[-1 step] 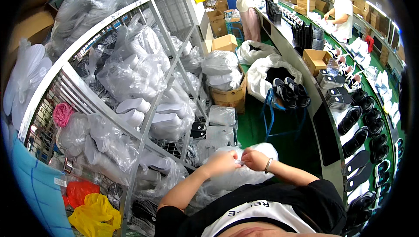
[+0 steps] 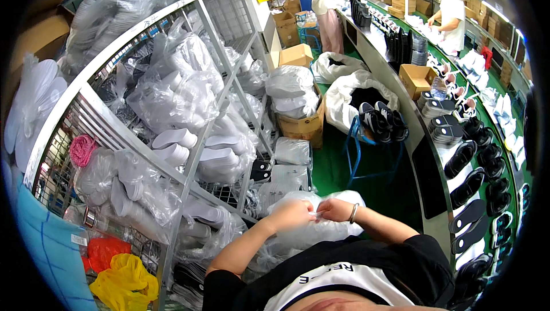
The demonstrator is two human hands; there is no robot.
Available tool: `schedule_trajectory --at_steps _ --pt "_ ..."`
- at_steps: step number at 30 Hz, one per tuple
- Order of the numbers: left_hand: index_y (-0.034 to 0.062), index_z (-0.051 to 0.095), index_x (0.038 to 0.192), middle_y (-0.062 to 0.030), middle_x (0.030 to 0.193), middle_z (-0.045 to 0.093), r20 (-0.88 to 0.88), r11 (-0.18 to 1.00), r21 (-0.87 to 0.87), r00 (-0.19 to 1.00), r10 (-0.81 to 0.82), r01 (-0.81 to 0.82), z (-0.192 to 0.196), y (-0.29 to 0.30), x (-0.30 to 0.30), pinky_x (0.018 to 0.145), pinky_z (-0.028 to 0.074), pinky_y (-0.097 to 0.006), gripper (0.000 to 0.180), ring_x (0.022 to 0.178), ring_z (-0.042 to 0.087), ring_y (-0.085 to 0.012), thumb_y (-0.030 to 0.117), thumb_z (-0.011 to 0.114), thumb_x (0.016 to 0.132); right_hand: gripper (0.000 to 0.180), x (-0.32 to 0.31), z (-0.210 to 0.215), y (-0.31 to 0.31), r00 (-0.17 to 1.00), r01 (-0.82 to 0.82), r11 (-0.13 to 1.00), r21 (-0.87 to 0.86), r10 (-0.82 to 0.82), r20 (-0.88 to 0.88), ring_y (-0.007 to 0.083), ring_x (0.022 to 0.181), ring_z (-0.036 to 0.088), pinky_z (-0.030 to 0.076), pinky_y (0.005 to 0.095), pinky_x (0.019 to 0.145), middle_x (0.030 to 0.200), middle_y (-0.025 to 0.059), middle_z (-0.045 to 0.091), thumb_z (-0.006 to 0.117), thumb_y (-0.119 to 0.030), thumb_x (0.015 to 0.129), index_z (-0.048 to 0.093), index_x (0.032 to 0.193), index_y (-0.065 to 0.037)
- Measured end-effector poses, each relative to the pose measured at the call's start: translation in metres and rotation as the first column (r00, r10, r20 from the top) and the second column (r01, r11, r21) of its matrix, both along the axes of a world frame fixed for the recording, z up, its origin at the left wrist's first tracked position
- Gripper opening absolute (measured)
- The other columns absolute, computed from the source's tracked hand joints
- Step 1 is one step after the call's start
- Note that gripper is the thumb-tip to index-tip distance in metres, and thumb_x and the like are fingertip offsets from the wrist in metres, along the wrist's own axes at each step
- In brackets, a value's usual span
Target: The person organizes shoe components by placing insoles into sneakers, collecting plastic bags from a shelf, and folding a blue towel before gathering more shoe parts from a rack.
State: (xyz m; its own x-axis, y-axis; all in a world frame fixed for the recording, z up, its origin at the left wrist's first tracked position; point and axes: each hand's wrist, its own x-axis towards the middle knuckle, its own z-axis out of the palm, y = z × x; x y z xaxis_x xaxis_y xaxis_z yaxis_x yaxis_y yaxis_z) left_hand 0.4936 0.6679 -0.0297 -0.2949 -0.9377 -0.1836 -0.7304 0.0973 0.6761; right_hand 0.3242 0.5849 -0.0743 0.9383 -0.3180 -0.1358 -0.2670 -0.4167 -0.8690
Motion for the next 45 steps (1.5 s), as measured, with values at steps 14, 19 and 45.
schedule_trajectory --at_steps 14,19,45 --pt "0.0054 0.053 0.093 0.0031 0.072 0.051 -0.687 0.910 0.284 0.597 0.414 -0.303 0.035 -0.107 -0.010 0.052 0.039 -0.019 0.019 0.059 0.047 -0.0057 0.019 0.047 0.082 0.034 -0.001 0.060 -0.127 0.686 0.369 0.833 -0.412 0.055 0.726 0.0232 0.078 0.053 0.041 0.0332 0.067 0.098 0.0070 0.052 0.054 -0.011 0.070 0.050 0.104 -0.012" --pt "0.0052 0.055 0.088 -0.0053 0.067 0.057 -0.092 0.722 -0.365 0.794 0.601 -0.588 0.054 -0.129 0.024 0.054 0.043 -0.024 0.020 0.056 0.052 -0.0112 0.018 0.058 0.073 0.006 -0.029 0.043 -0.214 0.796 0.570 0.650 -0.503 -0.283 0.535 0.0221 0.079 0.048 0.031 0.0366 0.074 0.079 0.0020 0.054 0.054 -0.007 0.065 0.053 0.068 -0.012" --pt "0.0014 0.034 0.115 -0.0081 0.095 0.053 -0.641 0.797 -0.108 0.654 0.401 -0.594 0.007 -0.230 -0.074 0.077 0.040 -0.028 0.050 0.085 0.050 -0.0154 0.019 0.058 0.075 0.020 -0.042 -0.006 -0.234 0.954 -0.087 0.752 0.653 -0.125 0.272 0.0120 0.065 0.052 0.042 0.0227 0.056 0.072 0.0044 0.053 0.046 -0.022 0.083 0.052 0.087 -0.002"
